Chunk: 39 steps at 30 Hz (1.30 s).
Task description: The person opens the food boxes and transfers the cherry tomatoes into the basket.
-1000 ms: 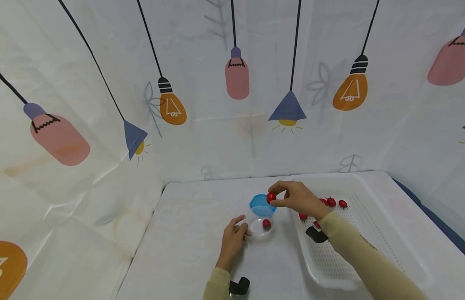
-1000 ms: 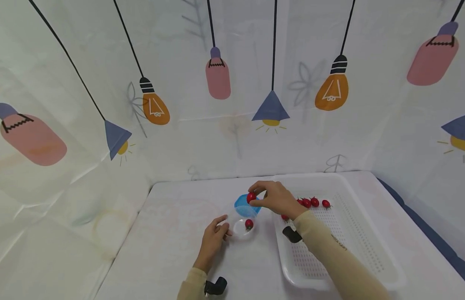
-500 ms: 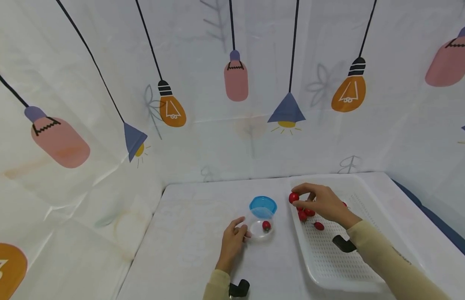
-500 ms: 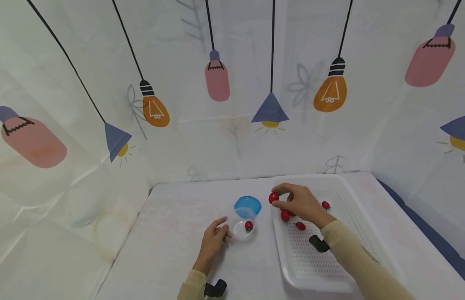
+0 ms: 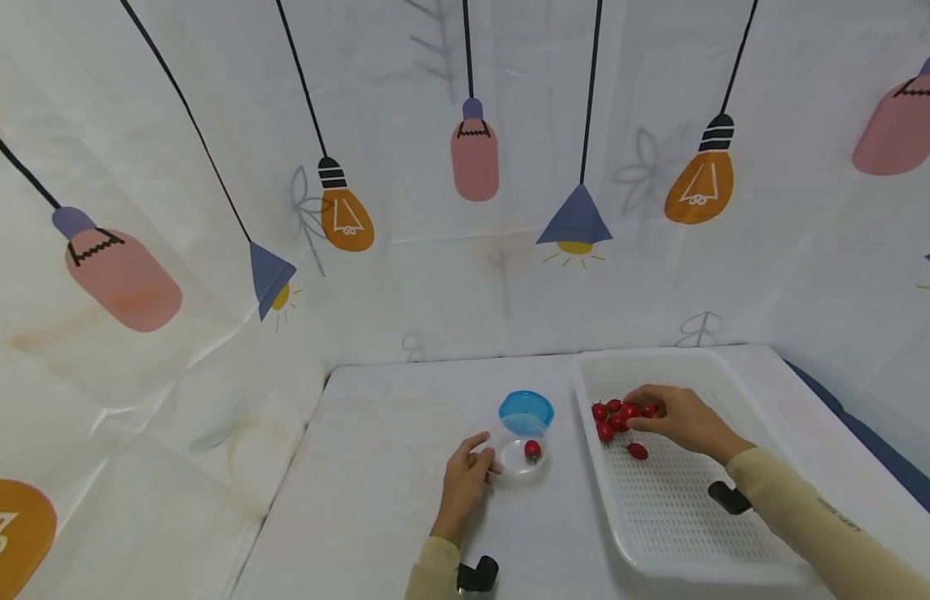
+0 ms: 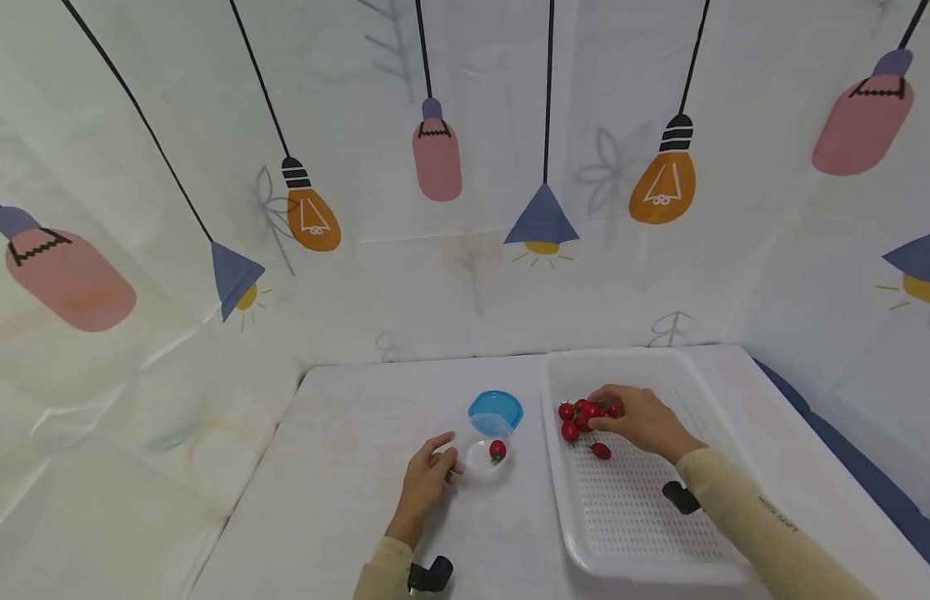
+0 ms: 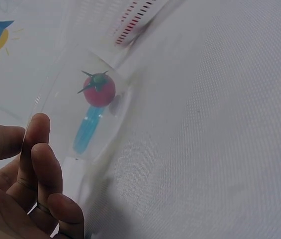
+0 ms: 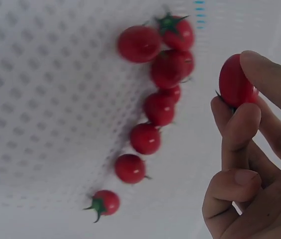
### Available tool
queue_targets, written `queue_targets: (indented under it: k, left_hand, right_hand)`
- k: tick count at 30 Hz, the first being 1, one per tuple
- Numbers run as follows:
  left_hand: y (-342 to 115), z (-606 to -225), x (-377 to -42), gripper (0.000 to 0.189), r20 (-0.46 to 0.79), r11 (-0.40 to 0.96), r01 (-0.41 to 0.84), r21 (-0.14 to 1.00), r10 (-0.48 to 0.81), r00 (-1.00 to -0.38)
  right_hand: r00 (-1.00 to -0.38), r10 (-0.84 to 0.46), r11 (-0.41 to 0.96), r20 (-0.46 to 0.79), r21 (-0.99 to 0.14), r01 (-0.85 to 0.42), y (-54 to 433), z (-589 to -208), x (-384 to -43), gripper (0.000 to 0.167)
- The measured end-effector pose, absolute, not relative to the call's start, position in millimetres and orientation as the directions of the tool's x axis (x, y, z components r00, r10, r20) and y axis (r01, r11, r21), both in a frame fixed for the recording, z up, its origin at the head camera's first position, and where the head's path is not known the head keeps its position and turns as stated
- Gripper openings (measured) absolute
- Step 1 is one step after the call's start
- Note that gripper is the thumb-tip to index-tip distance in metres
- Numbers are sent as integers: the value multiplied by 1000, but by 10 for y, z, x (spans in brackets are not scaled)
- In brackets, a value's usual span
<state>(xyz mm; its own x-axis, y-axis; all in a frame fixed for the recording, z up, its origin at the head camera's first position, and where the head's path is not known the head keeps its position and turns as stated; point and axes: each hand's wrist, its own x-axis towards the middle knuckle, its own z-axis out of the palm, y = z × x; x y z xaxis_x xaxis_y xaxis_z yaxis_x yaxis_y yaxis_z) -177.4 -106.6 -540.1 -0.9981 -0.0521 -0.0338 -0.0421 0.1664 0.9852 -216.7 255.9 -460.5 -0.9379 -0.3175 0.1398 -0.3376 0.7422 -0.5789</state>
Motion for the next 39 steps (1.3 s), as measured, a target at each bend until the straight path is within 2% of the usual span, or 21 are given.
queue_targets:
  k: [9, 17, 26, 39]
  left_hand:
    - [-1067, -5388, -1775, 39, -26, 154, -34, 987, -58, -998]
    - [-1070, -5389, -1780, 38, -29, 175, -37, 984, -47, -998]
    - [-1061, -5395, -1773, 38, -34, 175, -42, 984, -52, -998]
    - [-1047, -5384, -1787, 38, -54, 169, -63, 984, -55, -997]
  right_hand:
    - [-959, -285, 820, -6, -520, -240, 2635, -4697, -2202, 41]
    - [-967, -242, 852, -75, -492, -175, 2656, -4834, -2258, 43]
    - [-968, -244, 850, -61, -493, -184, 2700, -4861, -2270, 41]
    - [-955, -292, 821, 55, -499, -279, 2559, -4650, -2280, 35]
